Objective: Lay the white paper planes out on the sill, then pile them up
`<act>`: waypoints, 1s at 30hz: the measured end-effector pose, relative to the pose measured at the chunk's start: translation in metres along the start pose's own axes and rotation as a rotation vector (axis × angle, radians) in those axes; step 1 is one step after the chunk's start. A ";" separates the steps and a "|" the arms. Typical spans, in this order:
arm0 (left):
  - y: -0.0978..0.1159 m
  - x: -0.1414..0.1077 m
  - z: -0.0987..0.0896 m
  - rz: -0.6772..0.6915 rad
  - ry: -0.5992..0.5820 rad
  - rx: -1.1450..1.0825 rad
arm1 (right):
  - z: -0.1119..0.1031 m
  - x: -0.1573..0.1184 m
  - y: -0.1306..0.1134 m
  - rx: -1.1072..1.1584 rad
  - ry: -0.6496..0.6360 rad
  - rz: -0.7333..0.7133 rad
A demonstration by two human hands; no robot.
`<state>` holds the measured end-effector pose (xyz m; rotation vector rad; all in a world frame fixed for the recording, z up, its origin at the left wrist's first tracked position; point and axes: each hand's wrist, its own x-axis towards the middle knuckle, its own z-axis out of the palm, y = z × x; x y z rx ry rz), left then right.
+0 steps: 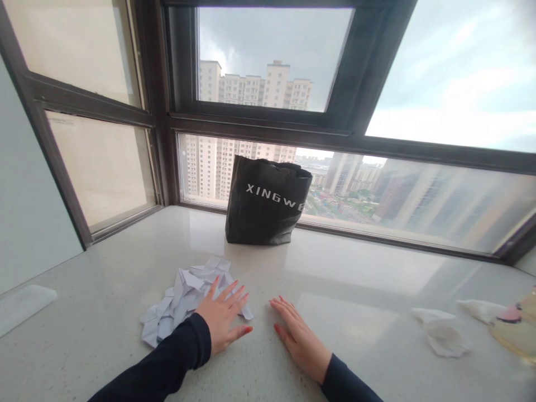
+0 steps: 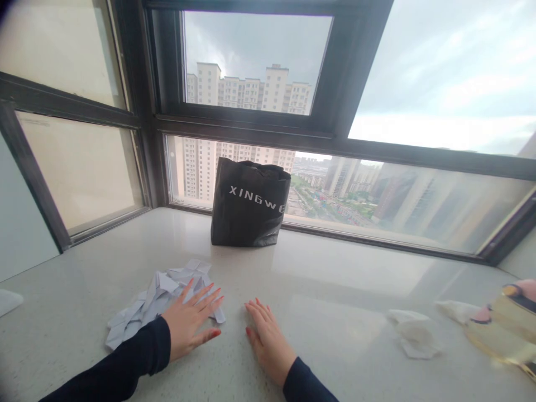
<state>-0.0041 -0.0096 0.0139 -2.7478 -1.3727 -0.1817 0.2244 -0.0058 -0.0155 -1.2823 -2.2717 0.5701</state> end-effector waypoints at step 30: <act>0.041 0.020 0.049 0.041 0.230 -0.127 | 0.003 -0.003 0.007 -0.238 0.002 -0.150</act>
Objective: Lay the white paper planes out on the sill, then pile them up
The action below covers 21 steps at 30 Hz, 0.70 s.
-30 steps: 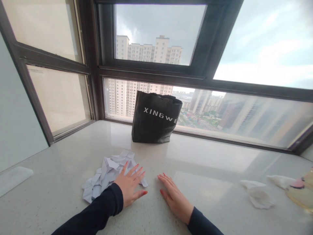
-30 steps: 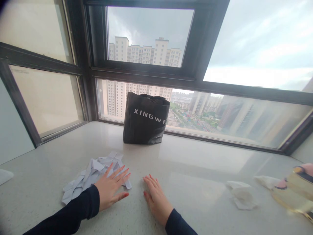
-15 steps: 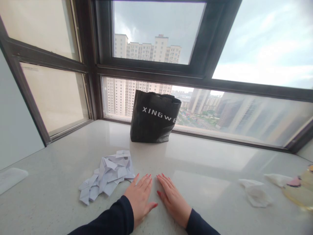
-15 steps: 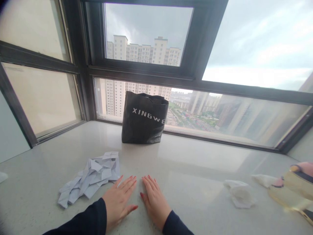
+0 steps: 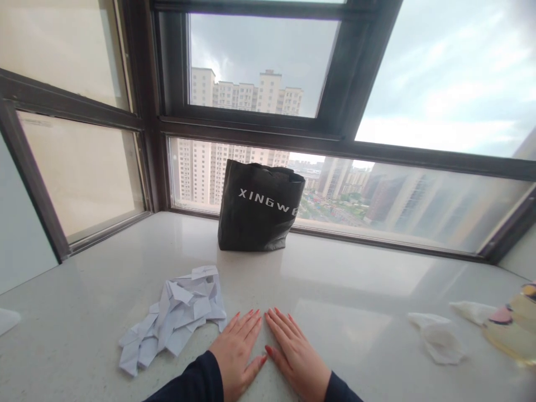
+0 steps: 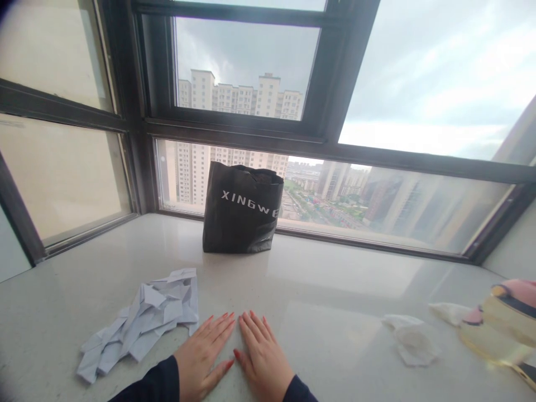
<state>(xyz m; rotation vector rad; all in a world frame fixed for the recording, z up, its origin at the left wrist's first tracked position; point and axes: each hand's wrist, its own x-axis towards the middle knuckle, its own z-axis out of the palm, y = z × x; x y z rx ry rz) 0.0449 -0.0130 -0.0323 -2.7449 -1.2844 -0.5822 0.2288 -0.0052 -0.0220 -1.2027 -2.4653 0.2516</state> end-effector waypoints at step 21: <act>0.000 -0.001 0.002 0.053 -0.031 -0.015 | 0.000 -0.002 -0.003 -0.052 0.008 0.002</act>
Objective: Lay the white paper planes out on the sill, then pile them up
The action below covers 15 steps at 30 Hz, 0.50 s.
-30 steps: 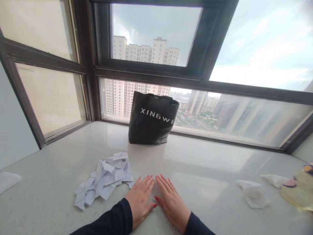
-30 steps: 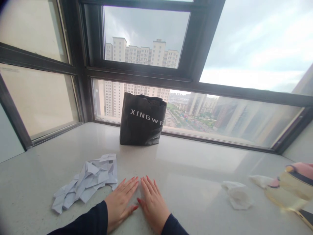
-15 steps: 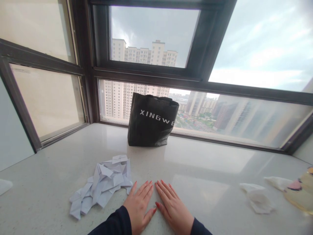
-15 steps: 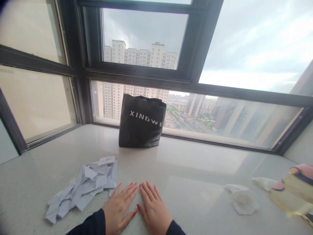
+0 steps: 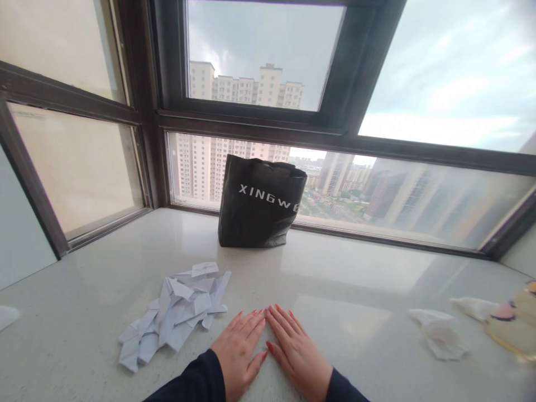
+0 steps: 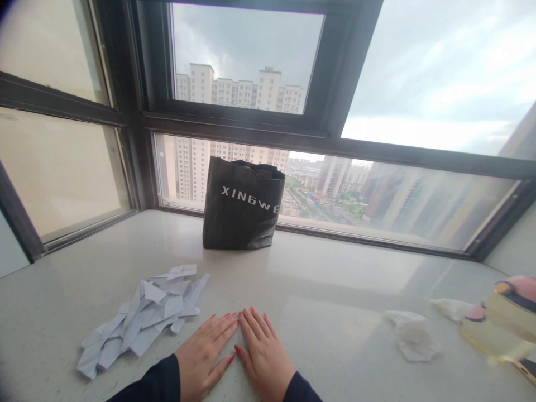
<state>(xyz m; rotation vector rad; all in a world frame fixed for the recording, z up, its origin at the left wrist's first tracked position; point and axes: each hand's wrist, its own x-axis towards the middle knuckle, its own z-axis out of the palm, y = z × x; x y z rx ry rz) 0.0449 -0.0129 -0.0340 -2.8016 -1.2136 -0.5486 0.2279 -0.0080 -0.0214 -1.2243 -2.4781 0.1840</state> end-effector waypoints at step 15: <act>0.003 0.001 -0.007 -0.037 -0.015 -0.007 | -0.002 0.001 -0.001 -0.037 -0.028 0.000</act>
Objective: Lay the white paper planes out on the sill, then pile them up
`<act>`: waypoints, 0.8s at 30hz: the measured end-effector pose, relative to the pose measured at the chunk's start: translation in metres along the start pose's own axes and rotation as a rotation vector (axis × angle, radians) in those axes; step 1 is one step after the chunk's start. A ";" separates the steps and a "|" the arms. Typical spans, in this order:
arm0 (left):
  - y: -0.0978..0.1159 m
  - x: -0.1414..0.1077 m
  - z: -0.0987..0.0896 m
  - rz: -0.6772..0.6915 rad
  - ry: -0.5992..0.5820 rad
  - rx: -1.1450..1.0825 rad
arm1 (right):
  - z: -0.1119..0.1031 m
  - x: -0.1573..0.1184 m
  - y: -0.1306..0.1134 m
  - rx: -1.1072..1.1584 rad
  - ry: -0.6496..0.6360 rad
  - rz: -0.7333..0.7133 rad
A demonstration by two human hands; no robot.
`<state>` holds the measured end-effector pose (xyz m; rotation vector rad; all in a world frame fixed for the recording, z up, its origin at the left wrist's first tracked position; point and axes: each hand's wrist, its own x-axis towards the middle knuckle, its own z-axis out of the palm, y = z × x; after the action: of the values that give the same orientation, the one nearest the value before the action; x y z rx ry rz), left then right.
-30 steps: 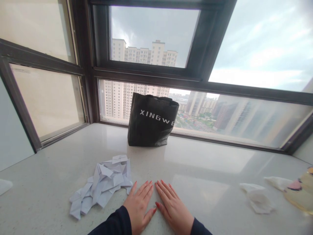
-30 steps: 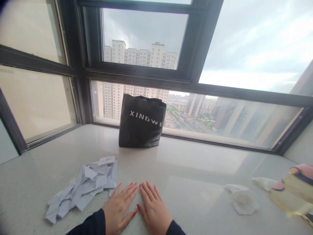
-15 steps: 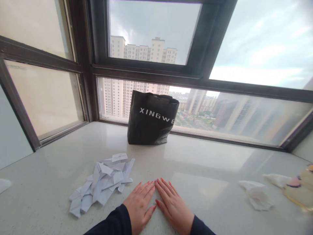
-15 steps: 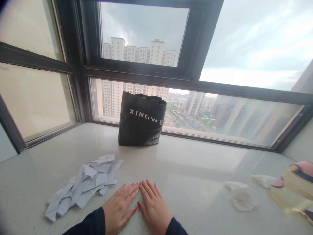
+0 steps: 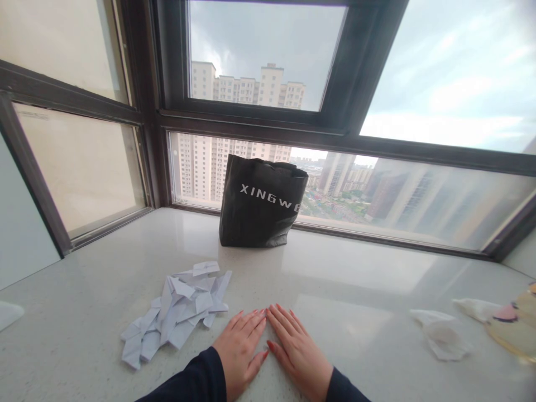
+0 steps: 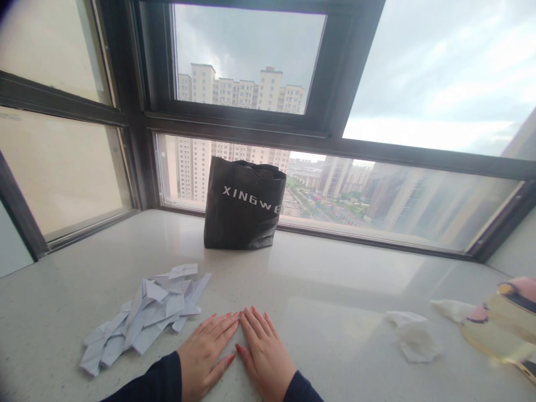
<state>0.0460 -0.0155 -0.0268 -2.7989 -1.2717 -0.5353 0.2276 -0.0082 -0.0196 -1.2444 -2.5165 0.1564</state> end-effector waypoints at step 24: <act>-0.006 0.000 -0.002 0.066 -0.036 -0.050 | 0.000 0.000 0.001 -0.113 0.011 -0.038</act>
<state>0.0406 -0.0118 -0.0254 -2.8925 -1.1834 -0.5224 0.2284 -0.0075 -0.0201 -1.2342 -2.5689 -0.0018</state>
